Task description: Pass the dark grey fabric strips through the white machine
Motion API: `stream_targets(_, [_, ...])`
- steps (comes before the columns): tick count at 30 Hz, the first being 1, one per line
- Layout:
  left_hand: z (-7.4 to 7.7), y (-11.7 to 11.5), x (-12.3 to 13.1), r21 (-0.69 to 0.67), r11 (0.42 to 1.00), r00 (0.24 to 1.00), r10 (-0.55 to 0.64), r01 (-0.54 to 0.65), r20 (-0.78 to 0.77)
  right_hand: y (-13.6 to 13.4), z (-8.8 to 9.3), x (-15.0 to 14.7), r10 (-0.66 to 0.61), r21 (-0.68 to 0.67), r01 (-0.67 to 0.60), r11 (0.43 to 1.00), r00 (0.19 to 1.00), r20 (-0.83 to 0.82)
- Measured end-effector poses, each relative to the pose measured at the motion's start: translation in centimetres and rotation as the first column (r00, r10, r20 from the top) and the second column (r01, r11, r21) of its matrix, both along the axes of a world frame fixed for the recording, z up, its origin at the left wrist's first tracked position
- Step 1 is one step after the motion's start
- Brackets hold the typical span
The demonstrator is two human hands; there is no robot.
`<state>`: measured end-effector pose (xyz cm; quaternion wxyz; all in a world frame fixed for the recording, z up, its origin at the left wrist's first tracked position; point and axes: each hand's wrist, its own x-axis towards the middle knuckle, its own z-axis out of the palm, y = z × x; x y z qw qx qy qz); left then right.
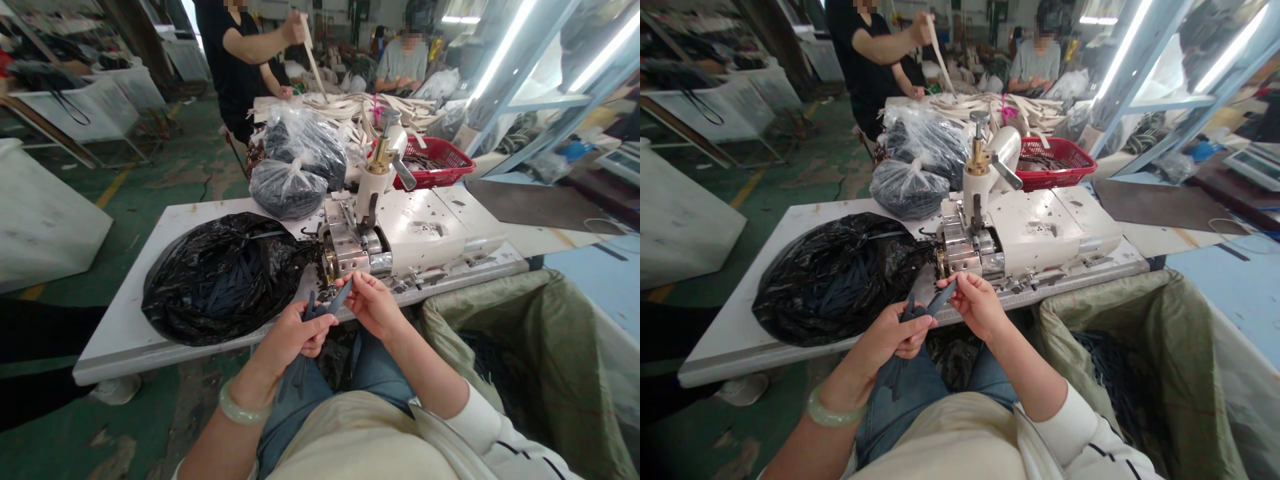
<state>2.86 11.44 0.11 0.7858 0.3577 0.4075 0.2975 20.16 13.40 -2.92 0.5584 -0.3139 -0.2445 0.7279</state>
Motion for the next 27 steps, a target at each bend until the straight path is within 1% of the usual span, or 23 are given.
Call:
stream_targets(3, [0.1,0.1,-0.3,-0.015,1.000,1.000,0.015,-0.015,0.018,-0.2,0.2,-0.1,-0.047,-0.012,0.046,0.999,0.997,-0.060])
stream_targets(5, [0.0,0.3,-0.5,-0.080,0.997,0.997,-0.005,0.011,0.080,-0.6,0.5,-0.3,-0.049,0.027,0.050,0.998,0.997,-0.060])
stream_targets(6, [-0.1,0.4,-0.5,-0.128,0.991,0.992,-0.022,0.038,0.123,-0.9,0.7,-0.4,-0.015,0.064,0.018,0.998,0.999,-0.042])
stream_targets(8, [-0.5,0.5,-0.3,-0.225,0.966,0.973,-0.080,0.129,0.216,-1.4,0.9,-0.6,0.102,0.144,-0.108,0.984,0.994,0.048])
stream_targets(9, [-0.7,0.6,-0.2,-0.260,0.949,0.961,-0.114,0.181,0.254,-1.5,1.0,-0.7,0.156,0.168,-0.172,0.971,0.982,0.107])
stream_targets(10, [-1.0,0.6,0.1,-0.279,0.934,0.949,-0.145,0.225,0.281,-1.4,0.9,-0.7,0.177,0.171,-0.204,0.964,0.971,0.163])
stream_targets(11, [-1.3,0.6,0.3,-0.281,0.926,0.941,-0.168,0.253,0.293,-1.2,0.9,-0.6,0.153,0.156,-0.186,0.970,0.967,0.202])
stream_targets(12, [-1.6,0.6,0.5,-0.271,0.926,0.939,-0.180,0.262,0.292,-0.9,0.8,-0.4,0.090,0.125,-0.120,0.985,0.970,0.225])
stream_targets(14, [-2.0,0.7,0.6,-0.245,0.943,0.951,-0.160,0.226,0.264,0.2,0.6,0.4,-0.076,0.036,0.069,0.997,0.967,0.241])
stream_targets(15, [-2.1,0.9,0.5,-0.237,0.950,0.958,-0.140,0.201,0.252,0.8,0.5,0.9,-0.137,-0.008,0.144,0.990,0.959,0.248])
stream_targets(16, [-2.2,1.0,0.4,-0.236,0.956,0.963,-0.118,0.176,0.242,1.3,0.4,1.4,-0.171,-0.042,0.188,0.981,0.952,0.253])
stream_targets(19, [-2.1,1.4,-0.3,-0.235,0.965,0.973,-0.066,0.119,0.223,2.5,0.4,2.8,-0.165,-0.088,0.192,0.977,0.954,0.251])
stream_targets(22, [-1.9,1.5,-0.7,-0.227,0.969,0.977,-0.047,0.095,0.210,2.8,0.5,3.2,-0.166,-0.097,0.193,0.976,0.958,0.232])
stream_targets(27, [-2.1,1.5,-0.6,-0.221,0.972,0.977,-0.032,0.079,0.209,3.3,0.7,3.2,-0.241,-0.064,0.259,0.964,0.948,0.206])
